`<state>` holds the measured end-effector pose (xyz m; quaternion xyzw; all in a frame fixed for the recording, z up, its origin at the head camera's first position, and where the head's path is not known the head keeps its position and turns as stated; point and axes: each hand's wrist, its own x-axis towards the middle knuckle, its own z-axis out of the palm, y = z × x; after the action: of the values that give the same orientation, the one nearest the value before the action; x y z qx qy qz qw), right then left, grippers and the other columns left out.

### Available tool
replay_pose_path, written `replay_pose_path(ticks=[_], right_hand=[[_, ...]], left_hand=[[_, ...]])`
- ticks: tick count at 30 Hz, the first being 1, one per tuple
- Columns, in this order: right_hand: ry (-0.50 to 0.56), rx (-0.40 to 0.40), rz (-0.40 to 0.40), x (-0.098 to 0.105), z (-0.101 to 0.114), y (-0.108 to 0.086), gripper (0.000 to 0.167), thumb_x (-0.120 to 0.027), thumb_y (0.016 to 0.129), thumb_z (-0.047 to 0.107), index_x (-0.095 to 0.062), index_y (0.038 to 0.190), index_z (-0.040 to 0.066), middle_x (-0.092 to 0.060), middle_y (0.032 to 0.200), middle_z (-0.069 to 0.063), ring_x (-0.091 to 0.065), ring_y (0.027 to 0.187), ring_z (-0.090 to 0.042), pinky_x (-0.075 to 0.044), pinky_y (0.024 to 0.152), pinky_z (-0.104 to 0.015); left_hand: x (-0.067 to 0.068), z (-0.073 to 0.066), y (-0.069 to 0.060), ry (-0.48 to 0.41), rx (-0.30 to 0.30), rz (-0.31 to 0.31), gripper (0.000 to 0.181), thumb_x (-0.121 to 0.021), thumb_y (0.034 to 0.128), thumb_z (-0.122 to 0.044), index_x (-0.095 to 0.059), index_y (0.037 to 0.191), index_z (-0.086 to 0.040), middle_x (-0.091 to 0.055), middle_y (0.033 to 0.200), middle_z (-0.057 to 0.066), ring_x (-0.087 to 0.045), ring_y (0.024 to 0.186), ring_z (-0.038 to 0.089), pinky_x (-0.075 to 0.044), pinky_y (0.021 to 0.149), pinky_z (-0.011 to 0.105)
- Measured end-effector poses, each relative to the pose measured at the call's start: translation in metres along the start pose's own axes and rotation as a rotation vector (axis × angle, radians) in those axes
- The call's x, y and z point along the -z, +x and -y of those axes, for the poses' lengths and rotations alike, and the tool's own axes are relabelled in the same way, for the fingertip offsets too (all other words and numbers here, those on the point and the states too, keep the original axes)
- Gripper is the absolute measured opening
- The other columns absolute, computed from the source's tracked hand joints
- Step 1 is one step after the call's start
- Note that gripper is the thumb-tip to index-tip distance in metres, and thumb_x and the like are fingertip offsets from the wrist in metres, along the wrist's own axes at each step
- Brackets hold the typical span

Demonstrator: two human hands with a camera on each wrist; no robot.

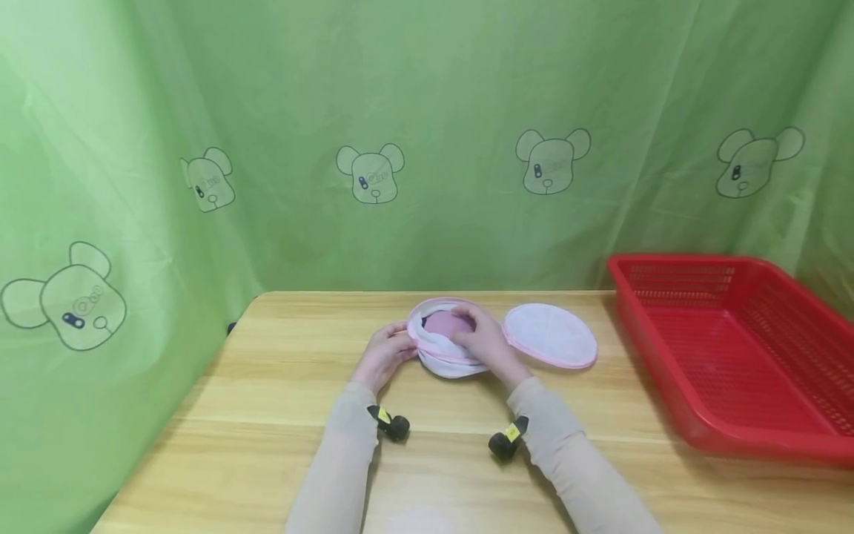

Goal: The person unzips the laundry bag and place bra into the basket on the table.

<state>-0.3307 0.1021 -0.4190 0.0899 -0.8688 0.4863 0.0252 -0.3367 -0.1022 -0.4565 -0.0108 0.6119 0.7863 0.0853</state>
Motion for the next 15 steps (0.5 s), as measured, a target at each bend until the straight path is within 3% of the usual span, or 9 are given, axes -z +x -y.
replay_pose_path(ticks=[8,15], right_hand=[[-0.09,-0.048,0.089,-0.0005,-0.0011,-0.0008,0.069,-0.072,0.082,0.011,-0.042,0.143,0.004,-0.043,0.149,-0.019,-0.039,0.138,-0.039,-0.031,0.12,-0.052],[-0.16,-0.004,0.149,-0.0033,-0.0028,-0.0003,0.084,-0.074,0.078,0.01,-0.031,0.148,-0.001,-0.035,0.152,-0.025,-0.035,0.14,-0.042,-0.029,0.12,-0.054]], left_hand=[[-0.0006,0.0014,-0.0006,-0.001,-0.018,0.011,0.049,-0.059,0.0844,0.008,-0.05,0.132,0.007,-0.065,0.093,0.003,-0.064,0.079,0.01,-0.058,0.079,0.021],[0.0002,0.0011,-0.0003,-0.009,-0.01,0.009,0.049,-0.061,0.0839,0.008,-0.051,0.132,0.005,-0.067,0.094,0.004,-0.065,0.08,0.011,-0.059,0.079,0.022]])
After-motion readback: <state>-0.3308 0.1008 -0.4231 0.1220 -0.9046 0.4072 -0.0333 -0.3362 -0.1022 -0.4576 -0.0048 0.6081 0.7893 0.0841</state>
